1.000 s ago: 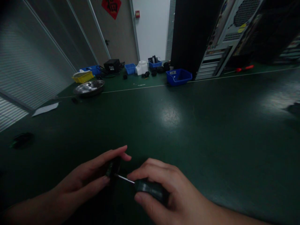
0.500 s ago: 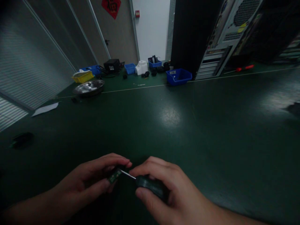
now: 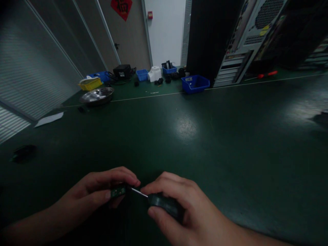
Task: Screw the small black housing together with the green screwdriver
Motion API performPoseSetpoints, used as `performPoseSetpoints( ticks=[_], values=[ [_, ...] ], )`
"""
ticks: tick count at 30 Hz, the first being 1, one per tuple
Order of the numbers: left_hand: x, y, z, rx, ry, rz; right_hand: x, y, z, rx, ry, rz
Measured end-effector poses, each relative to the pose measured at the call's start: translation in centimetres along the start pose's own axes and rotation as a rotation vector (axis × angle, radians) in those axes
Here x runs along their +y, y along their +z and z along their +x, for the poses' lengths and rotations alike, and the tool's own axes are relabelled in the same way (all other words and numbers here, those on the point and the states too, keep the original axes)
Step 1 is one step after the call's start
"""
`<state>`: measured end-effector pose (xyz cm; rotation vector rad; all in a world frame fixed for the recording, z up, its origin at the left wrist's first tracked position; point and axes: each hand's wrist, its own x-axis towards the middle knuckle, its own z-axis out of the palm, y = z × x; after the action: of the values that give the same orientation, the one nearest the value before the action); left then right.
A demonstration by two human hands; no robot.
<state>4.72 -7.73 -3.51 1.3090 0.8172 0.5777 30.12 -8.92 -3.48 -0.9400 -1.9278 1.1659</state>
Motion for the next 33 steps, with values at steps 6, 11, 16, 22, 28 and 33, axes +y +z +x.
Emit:
performPoseSetpoints(
  ticks=[6,11,16,22,28,33],
  values=[
    [-0.2,-0.1,0.0,-0.008,0.007,0.01,-0.2,-0.4,0.1,-0.056,-0.019,0.004],
    [0.0,0.2,-0.2,-0.038,0.031,0.058,-0.3,-0.3,-0.1,-0.039,-0.035,0.02],
    [0.2,0.1,-0.2,-0.044,-0.004,0.043,-0.5,-0.2,0.1,-0.033,-0.02,0.022],
    [0.2,-0.1,0.2,-0.062,-0.038,-0.075,-0.4,-0.5,0.2,-0.095,-0.037,0.049],
    [-0.7,-0.3,0.1,-0.1,-0.008,-0.152,-0.5,-0.6,0.0,-0.113,-0.016,0.055],
    [-0.9,-0.2,0.2,-0.086,-0.064,-0.317,-0.7,-0.5,0.1,-0.096,0.03,0.064]
  ],
)
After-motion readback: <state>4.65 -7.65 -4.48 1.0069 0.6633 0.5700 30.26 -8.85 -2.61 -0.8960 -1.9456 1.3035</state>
